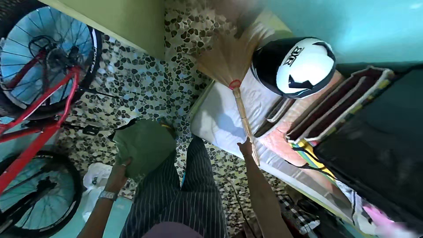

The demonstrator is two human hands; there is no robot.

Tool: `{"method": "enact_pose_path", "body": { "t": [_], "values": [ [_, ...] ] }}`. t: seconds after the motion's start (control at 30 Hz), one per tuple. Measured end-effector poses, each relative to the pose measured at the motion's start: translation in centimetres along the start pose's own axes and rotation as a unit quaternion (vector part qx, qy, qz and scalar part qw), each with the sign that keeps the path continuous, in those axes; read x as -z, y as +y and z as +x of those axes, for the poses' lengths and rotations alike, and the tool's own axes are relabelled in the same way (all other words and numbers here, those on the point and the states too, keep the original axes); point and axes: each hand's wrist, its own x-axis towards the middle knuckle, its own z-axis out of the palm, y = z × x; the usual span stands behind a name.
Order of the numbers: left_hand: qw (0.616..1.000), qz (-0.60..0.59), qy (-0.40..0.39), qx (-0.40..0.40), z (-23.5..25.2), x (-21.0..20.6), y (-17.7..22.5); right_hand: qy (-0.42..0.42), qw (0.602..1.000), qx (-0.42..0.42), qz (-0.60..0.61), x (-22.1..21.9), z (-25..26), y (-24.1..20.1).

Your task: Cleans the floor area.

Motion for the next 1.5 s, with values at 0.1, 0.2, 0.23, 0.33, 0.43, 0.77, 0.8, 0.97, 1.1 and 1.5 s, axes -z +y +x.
{"method": "enact_pose_path", "body": {
  "t": [0.1, 0.2, 0.23, 0.33, 0.43, 0.77, 0.8, 0.97, 1.1, 1.5],
  "values": [
    [0.998, 0.027, 0.044, -0.026, 1.9, 1.1, -0.4, 0.005, 1.0, -0.013, -0.004, -1.1, 1.1, -0.1],
    [0.996, -0.011, 0.089, -0.022, 4.2, 2.4, -2.9, 0.105, 0.993, -0.023, 0.045, -2.2, 1.6, -0.2],
    [0.997, -0.003, 0.08, -0.019, 4.3, 2.3, -3.4, 0.157, 0.986, -0.022, 0.054, -2.2, 1.7, -0.4],
    [0.999, 0.014, 0.046, -0.009, 3.6, 1.7, -3.5, 0.232, 0.971, -0.027, 0.046, -2.5, 2.7, -0.1],
    [0.998, 0.001, 0.058, -0.004, 4.2, 1.3, -4.1, 0.151, 0.988, -0.034, 0.001, -2.3, 4.3, 0.3],
    [0.998, 0.014, 0.053, 0.02, 3.9, 1.5, -7.8, 0.101, 0.995, 0.007, -0.026, -0.9, 2.6, 0.9],
    [0.999, 0.006, 0.047, 0.021, 3.7, 1.3, -7.8, 0.099, 0.995, 0.025, 0.002, -1.3, 0.6, 1.3],
    [0.999, -0.019, 0.038, 0.033, 1.3, 0.0, -7.3, 0.097, 0.988, 0.097, 0.078, -1.3, -11.6, 2.7],
    [0.996, -0.069, 0.045, 0.027, -0.6, -1.1, -7.0, 0.052, 0.967, 0.188, 0.163, 2.4, -16.8, -0.9],
    [0.962, -0.243, 0.115, 0.057, -4.8, 0.4, -11.3, -0.075, 0.958, 0.241, 0.134, 11.5, -17.3, -24.0]
  ]
}}
